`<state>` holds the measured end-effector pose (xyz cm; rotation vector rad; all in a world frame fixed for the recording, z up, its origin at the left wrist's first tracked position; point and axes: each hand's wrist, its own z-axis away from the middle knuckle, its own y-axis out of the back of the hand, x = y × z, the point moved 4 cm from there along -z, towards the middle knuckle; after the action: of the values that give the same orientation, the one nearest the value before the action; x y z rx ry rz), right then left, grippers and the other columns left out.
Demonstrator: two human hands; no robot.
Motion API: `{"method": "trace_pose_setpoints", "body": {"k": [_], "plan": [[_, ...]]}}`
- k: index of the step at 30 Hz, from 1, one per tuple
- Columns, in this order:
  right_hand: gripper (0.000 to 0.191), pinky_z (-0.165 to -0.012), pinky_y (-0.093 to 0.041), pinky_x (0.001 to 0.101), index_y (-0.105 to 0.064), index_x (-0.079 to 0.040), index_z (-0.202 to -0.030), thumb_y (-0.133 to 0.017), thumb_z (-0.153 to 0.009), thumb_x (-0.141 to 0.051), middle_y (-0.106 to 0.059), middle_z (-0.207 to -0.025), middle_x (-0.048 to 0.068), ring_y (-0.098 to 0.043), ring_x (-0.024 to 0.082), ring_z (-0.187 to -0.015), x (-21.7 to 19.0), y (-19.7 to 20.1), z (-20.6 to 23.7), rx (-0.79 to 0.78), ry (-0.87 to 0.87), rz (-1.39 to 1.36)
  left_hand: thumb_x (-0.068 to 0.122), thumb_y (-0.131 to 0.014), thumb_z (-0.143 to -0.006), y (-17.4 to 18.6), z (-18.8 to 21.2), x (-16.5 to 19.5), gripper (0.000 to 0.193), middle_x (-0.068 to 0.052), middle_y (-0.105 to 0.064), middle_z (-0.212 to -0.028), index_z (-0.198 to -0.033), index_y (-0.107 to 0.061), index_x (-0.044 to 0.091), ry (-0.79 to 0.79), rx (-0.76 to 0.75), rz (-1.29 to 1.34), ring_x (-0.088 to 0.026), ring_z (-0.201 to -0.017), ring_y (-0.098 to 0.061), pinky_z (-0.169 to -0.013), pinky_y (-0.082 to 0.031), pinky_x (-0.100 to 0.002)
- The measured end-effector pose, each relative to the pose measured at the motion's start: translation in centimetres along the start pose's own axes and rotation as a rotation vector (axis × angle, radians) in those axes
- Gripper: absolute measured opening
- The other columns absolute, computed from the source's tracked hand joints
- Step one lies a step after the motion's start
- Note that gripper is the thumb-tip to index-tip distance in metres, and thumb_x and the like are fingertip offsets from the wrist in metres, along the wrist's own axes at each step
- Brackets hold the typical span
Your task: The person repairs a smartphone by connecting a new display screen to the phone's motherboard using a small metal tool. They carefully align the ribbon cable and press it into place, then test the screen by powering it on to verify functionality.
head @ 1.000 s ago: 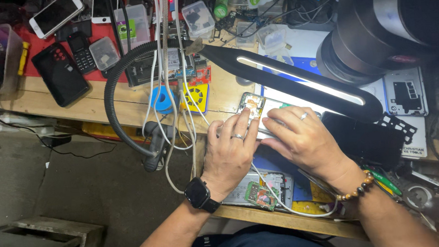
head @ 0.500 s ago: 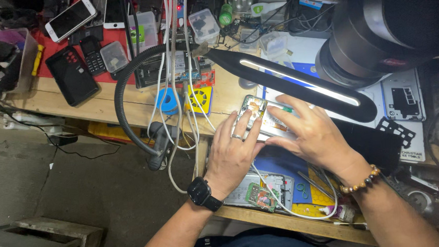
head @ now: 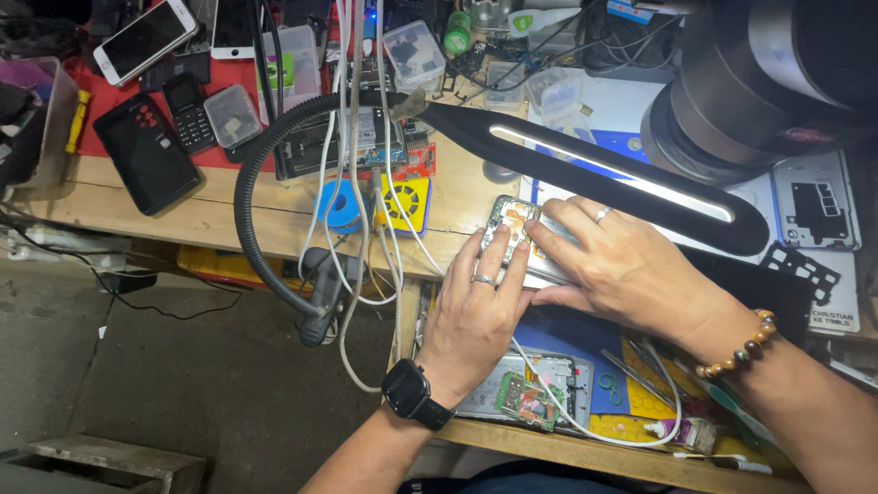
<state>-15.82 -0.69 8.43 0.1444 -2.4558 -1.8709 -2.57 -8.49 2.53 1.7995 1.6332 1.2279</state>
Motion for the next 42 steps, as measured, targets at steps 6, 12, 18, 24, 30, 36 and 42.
{"method": "trace_pose_setpoints", "body": {"k": [6, 12, 18, 24, 30, 36, 42], "plan": [[0.070, -0.082, -0.055, 0.0405, -0.061, 0.002, -0.125, -0.072, -0.078, -0.049, -0.061, -0.113, 0.018, -0.063, 0.034, -0.105, -0.3, 0.2, 0.0, 0.044, 0.019, 0.051, 0.019, -0.073, -0.090, 0.1, 0.0, -0.1, 0.053, -0.024, -0.054, -0.142, -0.136, -0.058, -0.004, -0.003, -0.010, -0.021, -0.043, -0.133, -0.049, -0.110, -0.046, -0.048], [0.069, -0.080, -0.053, 0.0377, -0.061, 0.004, -0.123, -0.068, -0.082, -0.051, -0.060, -0.113, 0.015, -0.061, 0.028, -0.106, -1.1, -0.1, -0.3, -0.151, 0.015, 0.247, 0.019, -0.074, -0.088, 0.0, 0.1, -0.2, 0.055, -0.023, -0.054, -0.141, -0.136, -0.059, -0.004, -0.007, -0.022, -0.013, -0.042, -0.133, -0.050, -0.109, -0.046, -0.047], [0.080, -0.080, -0.050, 0.0417, -0.060, 0.006, -0.122, -0.072, -0.072, -0.055, -0.060, -0.127, 0.020, -0.059, 0.033, -0.117, -0.6, 0.3, 1.0, -0.007, 0.016, 0.076, 0.020, -0.078, -0.086, 0.4, -0.3, 0.0, 0.056, -0.019, -0.055, -0.141, -0.134, -0.060, -0.002, -0.012, 0.017, 0.001, -0.039, -0.132, -0.050, -0.109, -0.046, -0.046], [0.093, -0.103, -0.045, 0.0491, -0.057, 0.004, -0.135, -0.085, -0.063, -0.047, -0.059, -0.131, 0.018, -0.057, 0.036, -0.120, 2.3, 2.2, 10.4, 0.106, -0.408, -0.033, 0.020, -0.079, -0.084, 0.1, 0.0, 0.0, 0.056, -0.018, -0.056, -0.139, -0.133, -0.061, 0.000, -0.005, 0.002, 0.002, -0.039, -0.130, -0.052, -0.108, -0.046, -0.046], [0.072, -0.106, -0.041, 0.0472, -0.061, -0.007, -0.129, -0.086, -0.065, -0.032, -0.061, -0.139, 0.010, -0.057, 0.030, -0.128, 3.8, 2.4, 16.0, 0.050, -0.577, -0.017, 0.022, -0.081, -0.082, -0.5, -0.4, 0.3, 0.058, -0.019, -0.056, -0.138, -0.133, -0.062, 0.002, -0.011, -0.001, -0.031, -0.040, -0.127, -0.052, -0.107, -0.045, -0.048], [0.072, -0.106, -0.047, 0.0428, -0.059, -0.006, -0.129, -0.087, -0.067, -0.029, -0.062, -0.135, 0.012, -0.059, 0.030, -0.128, 4.5, 3.5, 15.6, 0.164, -0.640, -0.225, 0.023, -0.081, -0.083, -0.2, -0.1, 0.2, 0.058, -0.017, -0.056, -0.141, -0.134, -0.061, 0.003, -0.023, 0.021, -0.026, -0.038, -0.128, -0.051, -0.108, -0.044, -0.047], [0.070, -0.098, -0.055, 0.0385, -0.060, -0.001, -0.127, -0.089, -0.070, -0.030, -0.064, -0.126, 0.017, -0.067, 0.031, -0.115, 3.1, 2.8, 11.5, 0.307, -0.535, -0.341, 0.026, -0.083, -0.081, 0.3, -0.4, 0.1, 0.059, -0.016, -0.056, -0.139, -0.131, -0.063, 0.005, 0.042, -0.026, 0.082, -0.038, -0.127, -0.053, -0.108, -0.044, -0.047]]}}
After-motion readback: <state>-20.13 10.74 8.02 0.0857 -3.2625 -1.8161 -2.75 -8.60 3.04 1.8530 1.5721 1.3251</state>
